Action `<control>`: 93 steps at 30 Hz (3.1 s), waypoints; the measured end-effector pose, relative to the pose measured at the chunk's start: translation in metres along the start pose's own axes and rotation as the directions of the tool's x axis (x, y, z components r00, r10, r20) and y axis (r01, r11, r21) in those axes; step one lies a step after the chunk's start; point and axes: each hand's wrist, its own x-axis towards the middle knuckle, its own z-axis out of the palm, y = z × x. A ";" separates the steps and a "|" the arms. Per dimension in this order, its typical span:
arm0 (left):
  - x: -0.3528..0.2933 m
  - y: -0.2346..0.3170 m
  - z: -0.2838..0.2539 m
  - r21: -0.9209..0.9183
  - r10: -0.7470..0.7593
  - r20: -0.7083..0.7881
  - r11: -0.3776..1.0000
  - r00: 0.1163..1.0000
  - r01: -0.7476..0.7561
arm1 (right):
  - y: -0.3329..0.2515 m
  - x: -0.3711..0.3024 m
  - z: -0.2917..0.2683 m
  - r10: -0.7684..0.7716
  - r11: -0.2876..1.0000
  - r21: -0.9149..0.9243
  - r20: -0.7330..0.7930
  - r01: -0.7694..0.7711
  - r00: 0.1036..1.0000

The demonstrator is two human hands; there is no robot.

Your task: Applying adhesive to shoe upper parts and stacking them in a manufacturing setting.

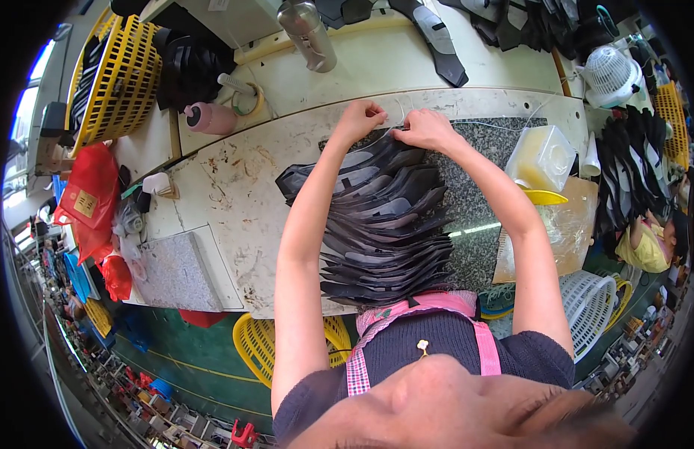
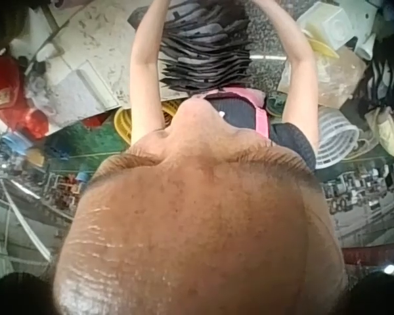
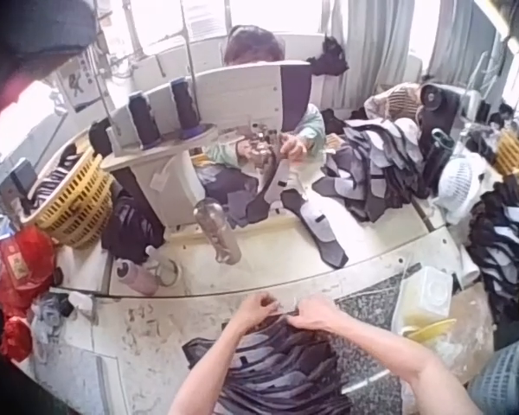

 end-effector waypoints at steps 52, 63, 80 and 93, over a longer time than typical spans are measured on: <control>-0.191 -0.004 -0.060 0.270 0.011 -0.427 0.956 0.904 0.116 | -0.064 -0.068 0.031 -0.184 0.904 0.311 -0.339 0.294 0.923; -0.168 0.009 -0.064 0.567 -0.042 -0.350 0.786 0.936 0.247 | -0.064 -0.038 0.036 -0.051 0.978 0.184 -0.261 0.102 0.964; -0.143 0.044 -0.016 0.676 0.218 -0.440 0.719 0.871 0.162 | -0.023 -0.014 0.009 0.022 0.998 0.061 -0.262 -0.006 0.965; -0.035 0.050 0.027 0.424 0.409 0.119 0.803 0.905 -0.419 | 0.069 -0.051 0.001 0.095 0.706 0.705 -0.178 0.060 0.979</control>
